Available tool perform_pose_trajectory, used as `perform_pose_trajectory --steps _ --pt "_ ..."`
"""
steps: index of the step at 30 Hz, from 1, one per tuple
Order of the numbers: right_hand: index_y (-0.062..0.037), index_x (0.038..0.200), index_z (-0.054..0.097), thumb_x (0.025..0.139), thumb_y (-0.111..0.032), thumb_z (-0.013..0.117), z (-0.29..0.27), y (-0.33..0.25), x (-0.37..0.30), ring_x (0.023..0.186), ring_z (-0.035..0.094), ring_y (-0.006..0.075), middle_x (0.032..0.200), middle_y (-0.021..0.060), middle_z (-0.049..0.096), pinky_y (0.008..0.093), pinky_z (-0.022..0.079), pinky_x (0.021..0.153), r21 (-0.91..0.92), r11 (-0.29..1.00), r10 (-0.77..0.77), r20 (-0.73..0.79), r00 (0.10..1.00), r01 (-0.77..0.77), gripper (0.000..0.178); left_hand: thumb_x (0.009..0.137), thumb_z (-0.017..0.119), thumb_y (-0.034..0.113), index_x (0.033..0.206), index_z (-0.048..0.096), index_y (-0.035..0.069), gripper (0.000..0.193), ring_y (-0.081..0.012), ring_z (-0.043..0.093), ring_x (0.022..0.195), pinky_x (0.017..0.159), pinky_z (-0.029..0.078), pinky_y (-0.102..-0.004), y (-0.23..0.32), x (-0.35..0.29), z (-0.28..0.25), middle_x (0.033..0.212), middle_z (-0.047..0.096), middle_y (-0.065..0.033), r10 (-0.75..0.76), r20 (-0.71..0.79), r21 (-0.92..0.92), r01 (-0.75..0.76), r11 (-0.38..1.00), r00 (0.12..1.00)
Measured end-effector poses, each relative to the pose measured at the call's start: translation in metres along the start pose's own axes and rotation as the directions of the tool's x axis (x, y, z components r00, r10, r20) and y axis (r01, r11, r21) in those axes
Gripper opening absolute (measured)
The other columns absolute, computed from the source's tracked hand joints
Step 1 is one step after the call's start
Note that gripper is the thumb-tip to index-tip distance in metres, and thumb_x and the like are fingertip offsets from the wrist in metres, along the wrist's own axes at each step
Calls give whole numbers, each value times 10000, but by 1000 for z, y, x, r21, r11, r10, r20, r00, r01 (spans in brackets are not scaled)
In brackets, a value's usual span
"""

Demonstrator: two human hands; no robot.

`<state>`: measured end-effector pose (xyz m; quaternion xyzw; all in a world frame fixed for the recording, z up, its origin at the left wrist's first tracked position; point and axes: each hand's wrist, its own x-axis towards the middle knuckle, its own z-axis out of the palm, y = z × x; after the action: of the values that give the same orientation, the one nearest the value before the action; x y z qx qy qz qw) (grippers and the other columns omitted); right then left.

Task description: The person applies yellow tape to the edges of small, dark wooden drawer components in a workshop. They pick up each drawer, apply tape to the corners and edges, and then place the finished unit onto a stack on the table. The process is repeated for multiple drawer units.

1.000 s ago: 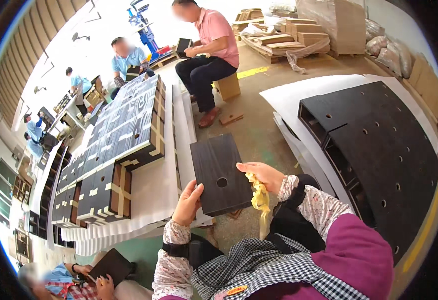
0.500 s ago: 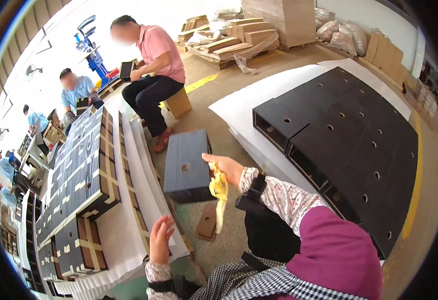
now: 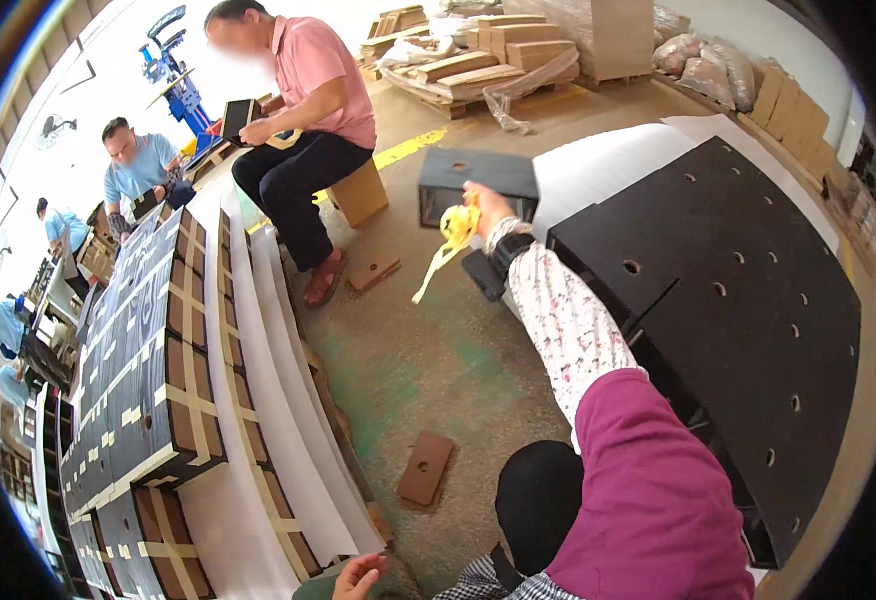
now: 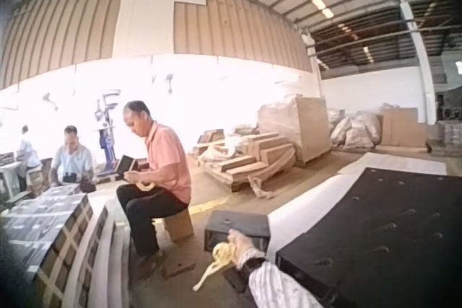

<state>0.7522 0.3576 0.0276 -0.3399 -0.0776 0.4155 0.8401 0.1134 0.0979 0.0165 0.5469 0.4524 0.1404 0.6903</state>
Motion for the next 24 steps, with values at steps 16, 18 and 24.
perform_pose_trajectory --steps 16,18,24 --pt "-44 1027 636 767 -217 714 -73 -85 54 1008 621 329 1040 183 654 400 497 841 -964 -62 -590 -175 788 -260 322 942 561 175 1285 500 -15 398 -214 525 1160 993 413 -331 -11 13 -8 1262 550 -116 -307 -96 -15 307 952 947" --pt "-44 999 640 746 -247 744 -72 -83 58 1003 626 329 1024 190 658 405 501 837 -958 46 -585 -255 769 -283 341 941 563 175 1281 507 -16 394 -212 524 1161 991 416 -332 -27 13 -17 1260 552 -114 -320 -101 4 322 947 942" --pt "-6 1061 525 714 -325 759 -44 -62 47 953 638 293 1018 171 639 368 508 829 -984 -179 -605 94 791 -20 526 939 567 170 1275 516 -11 385 -200 521 1157 985 416 -322 -27 7 -10 1259 552 -99 -214 -109 -12 214 977 971"
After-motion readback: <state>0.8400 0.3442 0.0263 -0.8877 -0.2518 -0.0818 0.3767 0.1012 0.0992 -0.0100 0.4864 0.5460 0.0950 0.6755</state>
